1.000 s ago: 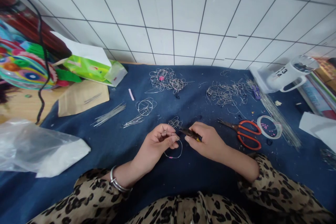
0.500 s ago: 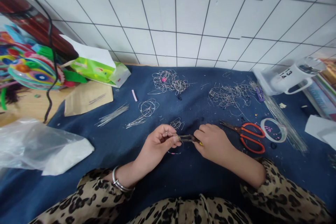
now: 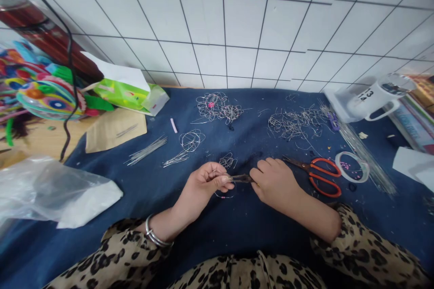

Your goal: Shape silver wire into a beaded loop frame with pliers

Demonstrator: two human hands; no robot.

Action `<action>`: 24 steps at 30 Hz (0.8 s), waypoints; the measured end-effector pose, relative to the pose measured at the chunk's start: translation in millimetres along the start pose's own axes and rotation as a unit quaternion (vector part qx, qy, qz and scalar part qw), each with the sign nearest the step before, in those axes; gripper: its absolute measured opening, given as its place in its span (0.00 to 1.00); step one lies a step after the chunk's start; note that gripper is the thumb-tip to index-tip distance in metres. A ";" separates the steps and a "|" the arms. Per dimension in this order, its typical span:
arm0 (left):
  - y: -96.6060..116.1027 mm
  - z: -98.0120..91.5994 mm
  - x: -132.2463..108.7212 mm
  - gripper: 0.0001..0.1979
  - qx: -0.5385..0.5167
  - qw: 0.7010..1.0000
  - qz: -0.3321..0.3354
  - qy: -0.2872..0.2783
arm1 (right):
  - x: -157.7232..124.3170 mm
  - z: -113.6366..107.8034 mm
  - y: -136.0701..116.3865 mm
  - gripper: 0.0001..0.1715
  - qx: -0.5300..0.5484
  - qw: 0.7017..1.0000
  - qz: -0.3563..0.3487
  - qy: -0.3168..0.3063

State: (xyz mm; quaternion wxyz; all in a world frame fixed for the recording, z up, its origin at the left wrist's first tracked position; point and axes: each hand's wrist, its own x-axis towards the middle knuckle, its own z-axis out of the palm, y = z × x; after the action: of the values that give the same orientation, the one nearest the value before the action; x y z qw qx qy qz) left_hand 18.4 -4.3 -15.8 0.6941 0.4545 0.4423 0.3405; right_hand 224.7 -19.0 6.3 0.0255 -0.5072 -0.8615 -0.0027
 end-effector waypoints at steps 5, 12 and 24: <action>-0.1 -0.6 -0.2 0.06 -0.001 1.000 0.007 -0.001 | -0.2 0.2 -0.6 0.07 -0.001 1.000 -0.001 0.001; -1.1 -0.8 0.5 0.05 0.007 1.000 0.009 0.006 | -0.5 2.6 -2.6 0.07 0.005 1.000 0.011 -0.023; -1.3 1.3 -1.2 0.06 0.024 1.000 0.004 0.015 | -0.1 3.1 -5.2 0.07 0.020 0.998 0.032 -0.056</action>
State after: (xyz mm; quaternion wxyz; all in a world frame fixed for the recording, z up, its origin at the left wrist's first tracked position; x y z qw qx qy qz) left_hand 19.3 -6.2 -16.4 0.6750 0.4678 0.4588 0.3392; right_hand 220.1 -21.6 3.4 -0.0130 -0.5334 -0.8446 0.0439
